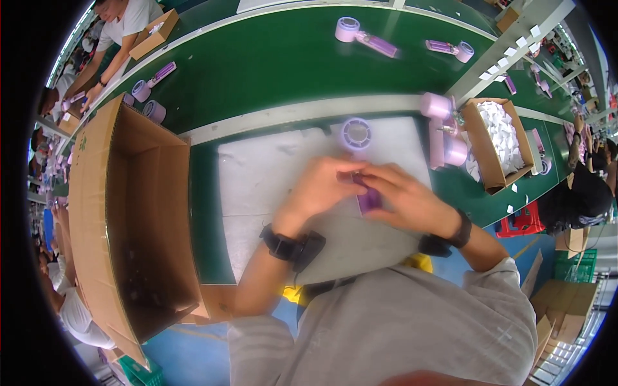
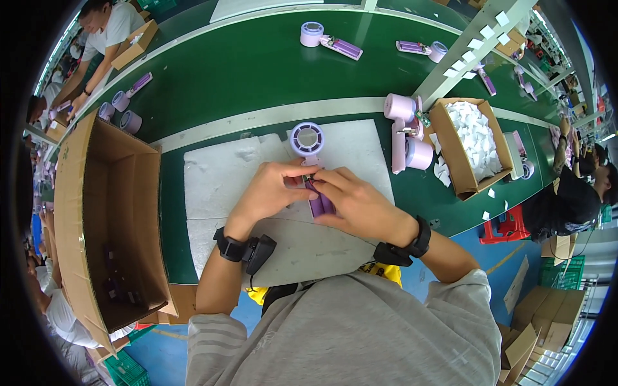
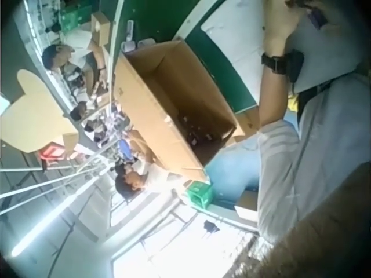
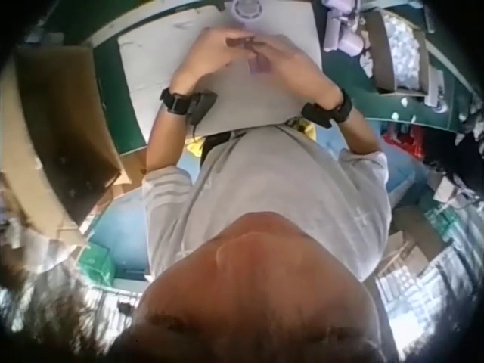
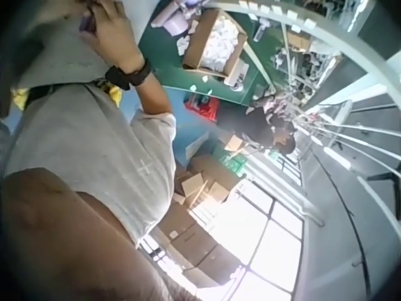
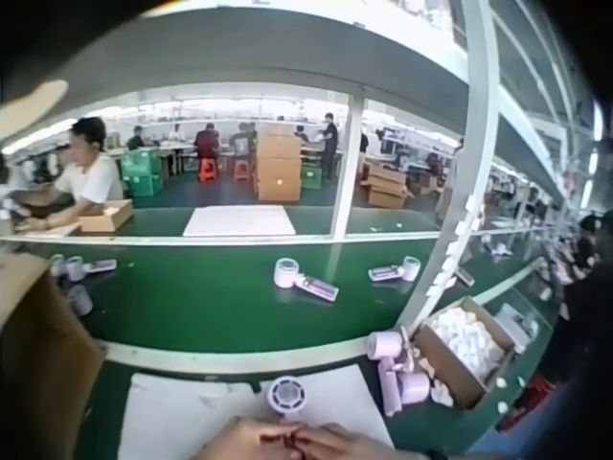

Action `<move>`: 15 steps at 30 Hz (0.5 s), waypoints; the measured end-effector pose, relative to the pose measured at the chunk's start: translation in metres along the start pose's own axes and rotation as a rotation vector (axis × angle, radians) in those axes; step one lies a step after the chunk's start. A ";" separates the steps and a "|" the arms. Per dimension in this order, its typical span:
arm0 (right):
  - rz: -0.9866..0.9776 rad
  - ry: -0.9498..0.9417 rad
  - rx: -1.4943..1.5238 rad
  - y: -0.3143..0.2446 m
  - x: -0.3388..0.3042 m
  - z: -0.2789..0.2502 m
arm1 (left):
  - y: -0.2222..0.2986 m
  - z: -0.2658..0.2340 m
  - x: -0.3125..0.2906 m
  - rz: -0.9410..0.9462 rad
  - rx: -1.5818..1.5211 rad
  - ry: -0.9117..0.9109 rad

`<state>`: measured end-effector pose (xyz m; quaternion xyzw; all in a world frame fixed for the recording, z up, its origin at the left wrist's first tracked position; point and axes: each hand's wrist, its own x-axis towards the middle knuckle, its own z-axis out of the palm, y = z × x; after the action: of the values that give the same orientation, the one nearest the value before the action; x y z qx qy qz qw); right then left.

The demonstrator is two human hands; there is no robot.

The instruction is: The person assembles a handheld fan by connecting a circuit board to the motor wires, inserting a battery into the handle, and testing the device. After placing the unit into a box, they pick up a new housing to repeat the process.

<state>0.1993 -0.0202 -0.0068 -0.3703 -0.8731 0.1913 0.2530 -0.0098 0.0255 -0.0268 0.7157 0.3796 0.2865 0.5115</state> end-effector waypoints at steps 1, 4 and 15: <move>0.037 -0.056 -0.003 -0.006 -0.001 -0.003 | 0.001 0.000 0.000 0.009 0.001 0.011; 0.054 -0.108 -0.036 -0.006 0.004 -0.004 | 0.001 0.000 -0.001 0.045 0.017 0.020; 0.056 0.538 -0.114 0.034 0.058 -0.020 | -0.027 -0.036 -0.002 -0.065 0.303 0.408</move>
<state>0.1950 0.0474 0.0089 -0.4455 -0.7732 0.0434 0.4491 -0.0458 0.0476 -0.0416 0.6990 0.5364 0.3481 0.3201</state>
